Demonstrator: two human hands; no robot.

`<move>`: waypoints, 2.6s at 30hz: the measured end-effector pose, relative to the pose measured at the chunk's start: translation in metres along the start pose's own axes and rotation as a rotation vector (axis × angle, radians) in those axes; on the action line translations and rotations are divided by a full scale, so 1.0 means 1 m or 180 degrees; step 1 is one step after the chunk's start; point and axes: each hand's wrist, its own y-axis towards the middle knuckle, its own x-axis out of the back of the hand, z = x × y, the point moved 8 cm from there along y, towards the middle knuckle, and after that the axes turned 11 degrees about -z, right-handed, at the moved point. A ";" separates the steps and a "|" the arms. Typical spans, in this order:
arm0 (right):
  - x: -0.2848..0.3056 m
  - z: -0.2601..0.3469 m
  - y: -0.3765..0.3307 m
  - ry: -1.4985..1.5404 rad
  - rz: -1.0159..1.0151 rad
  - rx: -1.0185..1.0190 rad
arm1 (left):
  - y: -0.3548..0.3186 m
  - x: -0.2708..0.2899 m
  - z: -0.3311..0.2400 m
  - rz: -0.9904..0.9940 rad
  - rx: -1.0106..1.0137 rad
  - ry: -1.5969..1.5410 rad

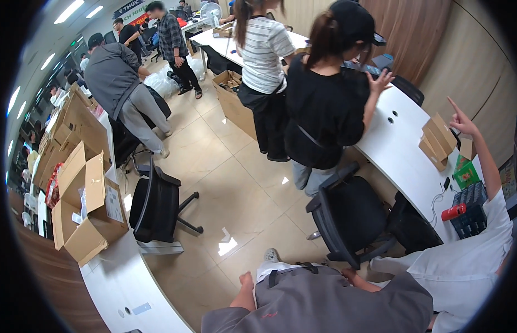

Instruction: Assemble and fold various cardboard box components and packaging inserts for product shipment.

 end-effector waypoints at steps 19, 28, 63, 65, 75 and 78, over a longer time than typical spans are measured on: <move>-0.209 0.244 -0.020 -0.0419 0.0242 0.0299 | 0.148 -0.039 -0.202 0.0827 0.0179 -0.0538; -0.393 0.471 0.032 -0.1239 0.0656 0.1212 | 0.205 -0.016 -0.390 0.0363 0.0219 -0.0444; -0.909 1.520 -0.007 0.0436 0.0231 0.1623 | 0.627 -0.280 -1.506 0.1304 -0.1388 -0.1267; -0.923 1.610 -0.007 0.0683 0.0281 0.2151 | 0.612 -0.283 -1.589 0.1297 -0.1833 -0.1224; -1.006 2.039 0.056 0.0052 -0.0502 0.3278 | 0.537 -0.319 -1.969 0.1433 -0.3727 -0.1624; -1.029 2.150 0.092 0.0130 -0.1055 0.3821 | 0.518 -0.360 -2.062 0.1797 -0.4114 -0.1682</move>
